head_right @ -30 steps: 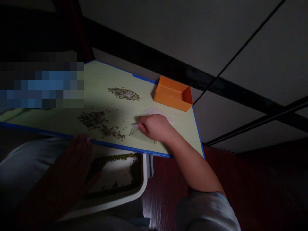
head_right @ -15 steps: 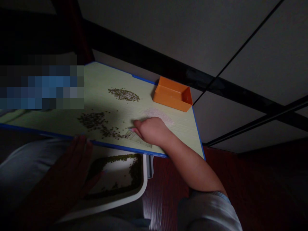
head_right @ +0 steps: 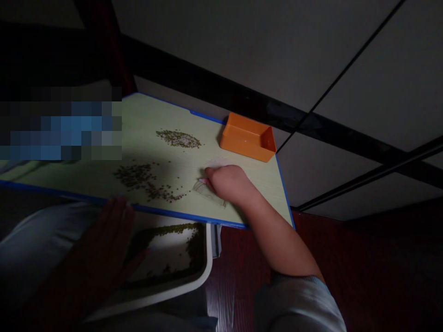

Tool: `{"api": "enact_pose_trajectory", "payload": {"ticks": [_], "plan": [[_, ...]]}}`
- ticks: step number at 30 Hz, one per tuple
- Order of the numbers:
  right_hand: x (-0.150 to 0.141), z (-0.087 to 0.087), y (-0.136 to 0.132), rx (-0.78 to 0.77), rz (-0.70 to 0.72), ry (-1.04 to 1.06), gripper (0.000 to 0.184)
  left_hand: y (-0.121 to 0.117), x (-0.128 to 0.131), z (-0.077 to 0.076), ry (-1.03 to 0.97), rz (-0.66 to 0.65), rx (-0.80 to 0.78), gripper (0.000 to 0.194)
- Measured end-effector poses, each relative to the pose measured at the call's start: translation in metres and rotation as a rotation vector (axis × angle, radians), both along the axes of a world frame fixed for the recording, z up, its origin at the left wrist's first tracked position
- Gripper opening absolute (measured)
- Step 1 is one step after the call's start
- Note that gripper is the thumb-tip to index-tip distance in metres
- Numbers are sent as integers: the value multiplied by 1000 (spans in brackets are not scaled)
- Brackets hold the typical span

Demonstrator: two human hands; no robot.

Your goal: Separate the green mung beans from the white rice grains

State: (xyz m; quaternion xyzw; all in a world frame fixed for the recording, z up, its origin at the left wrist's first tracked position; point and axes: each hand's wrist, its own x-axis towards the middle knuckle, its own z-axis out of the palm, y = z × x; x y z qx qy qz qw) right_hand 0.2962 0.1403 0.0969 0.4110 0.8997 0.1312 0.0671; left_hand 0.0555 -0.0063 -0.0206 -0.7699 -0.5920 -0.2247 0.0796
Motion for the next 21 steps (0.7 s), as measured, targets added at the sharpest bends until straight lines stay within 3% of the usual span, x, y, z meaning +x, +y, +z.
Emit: {"api": "enact_pose_trajectory", "payload": {"ticks": [6,12,21], "plan": [[2,2,3,-4,-62,54,36,2,-2,-1,81,-29,43,81],[1,7,0,-258,105,181,32,2,-5,-1,109,-44,74,85],[-3,0,7,4,-128,48,40,2,-5,-1,87,-49,87,85]]}}
